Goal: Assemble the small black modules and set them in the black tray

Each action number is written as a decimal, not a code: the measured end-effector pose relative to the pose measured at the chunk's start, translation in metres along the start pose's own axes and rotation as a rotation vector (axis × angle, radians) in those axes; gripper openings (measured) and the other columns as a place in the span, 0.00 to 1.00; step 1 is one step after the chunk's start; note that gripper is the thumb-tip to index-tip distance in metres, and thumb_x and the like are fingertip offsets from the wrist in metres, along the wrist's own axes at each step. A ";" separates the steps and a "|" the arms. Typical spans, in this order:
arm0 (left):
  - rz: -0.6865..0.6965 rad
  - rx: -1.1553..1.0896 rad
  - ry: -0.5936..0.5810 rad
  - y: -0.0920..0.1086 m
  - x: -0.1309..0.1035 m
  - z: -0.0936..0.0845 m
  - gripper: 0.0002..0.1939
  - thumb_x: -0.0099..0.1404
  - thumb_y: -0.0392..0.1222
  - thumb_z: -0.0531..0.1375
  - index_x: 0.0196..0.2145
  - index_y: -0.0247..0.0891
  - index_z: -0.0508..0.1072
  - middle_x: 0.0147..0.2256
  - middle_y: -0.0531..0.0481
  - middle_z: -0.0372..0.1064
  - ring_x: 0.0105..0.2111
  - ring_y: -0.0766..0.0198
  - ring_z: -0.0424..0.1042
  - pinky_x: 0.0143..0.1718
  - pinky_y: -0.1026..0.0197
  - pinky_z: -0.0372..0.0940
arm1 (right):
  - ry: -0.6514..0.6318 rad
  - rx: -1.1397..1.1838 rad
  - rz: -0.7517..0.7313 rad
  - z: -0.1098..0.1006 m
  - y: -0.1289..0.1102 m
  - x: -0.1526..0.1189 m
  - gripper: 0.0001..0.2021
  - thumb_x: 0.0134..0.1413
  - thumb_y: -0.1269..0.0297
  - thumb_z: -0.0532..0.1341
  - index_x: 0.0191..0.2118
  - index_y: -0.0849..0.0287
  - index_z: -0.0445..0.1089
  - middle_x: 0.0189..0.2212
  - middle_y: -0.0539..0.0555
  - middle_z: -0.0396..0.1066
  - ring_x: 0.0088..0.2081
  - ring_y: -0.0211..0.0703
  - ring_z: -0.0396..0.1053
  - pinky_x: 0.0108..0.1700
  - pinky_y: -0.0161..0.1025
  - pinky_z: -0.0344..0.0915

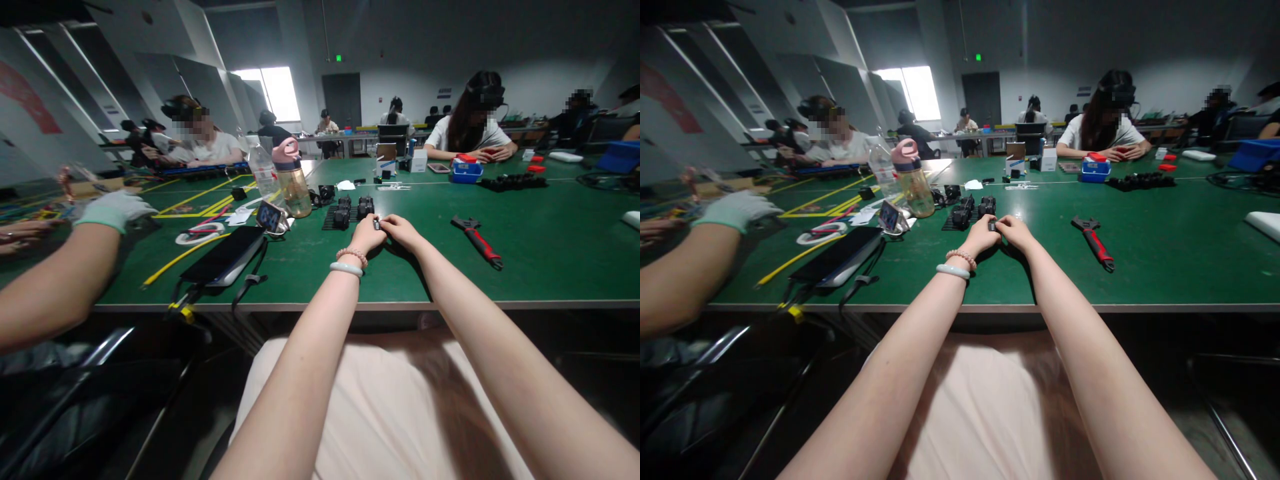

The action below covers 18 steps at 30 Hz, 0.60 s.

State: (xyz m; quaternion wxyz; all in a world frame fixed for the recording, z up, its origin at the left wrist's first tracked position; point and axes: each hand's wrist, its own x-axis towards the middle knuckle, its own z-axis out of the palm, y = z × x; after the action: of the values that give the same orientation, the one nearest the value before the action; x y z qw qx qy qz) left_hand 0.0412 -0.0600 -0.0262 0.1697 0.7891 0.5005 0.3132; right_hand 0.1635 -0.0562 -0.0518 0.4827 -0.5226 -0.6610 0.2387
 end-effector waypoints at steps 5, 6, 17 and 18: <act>0.004 0.000 0.004 -0.002 0.001 0.001 0.26 0.44 0.35 0.56 0.44 0.35 0.59 0.41 0.45 0.64 0.39 0.61 0.64 0.38 0.65 0.59 | -0.003 0.001 -0.005 -0.001 -0.001 0.000 0.13 0.43 0.58 0.52 0.32 0.60 0.66 0.29 0.50 0.68 0.32 0.37 0.62 0.36 0.35 0.58; 0.006 -0.001 0.005 -0.002 0.002 0.001 0.26 0.44 0.35 0.56 0.44 0.35 0.60 0.41 0.45 0.64 0.39 0.61 0.64 0.38 0.65 0.59 | -0.005 -0.001 -0.001 -0.001 -0.001 0.000 0.13 0.43 0.58 0.52 0.32 0.60 0.66 0.29 0.50 0.68 0.32 0.37 0.62 0.35 0.35 0.58; -0.019 0.013 -0.010 0.001 0.000 0.000 0.26 0.44 0.35 0.57 0.44 0.35 0.60 0.39 0.46 0.65 0.37 0.62 0.65 0.36 0.65 0.59 | 0.004 -0.028 -0.004 0.000 -0.001 0.000 0.13 0.44 0.58 0.51 0.32 0.60 0.66 0.29 0.50 0.68 0.32 0.36 0.62 0.35 0.35 0.58; -0.026 0.015 -0.013 0.002 0.000 -0.001 0.26 0.44 0.35 0.57 0.44 0.35 0.60 0.40 0.46 0.65 0.37 0.62 0.65 0.36 0.65 0.59 | 0.004 -0.025 -0.009 0.000 -0.001 0.000 0.13 0.44 0.58 0.51 0.31 0.60 0.66 0.29 0.50 0.68 0.32 0.37 0.62 0.35 0.35 0.58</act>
State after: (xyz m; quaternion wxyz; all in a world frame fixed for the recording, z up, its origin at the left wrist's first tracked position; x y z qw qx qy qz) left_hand 0.0422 -0.0610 -0.0246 0.1712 0.7858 0.5117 0.3021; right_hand 0.1630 -0.0560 -0.0508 0.4784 -0.5262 -0.6653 0.2271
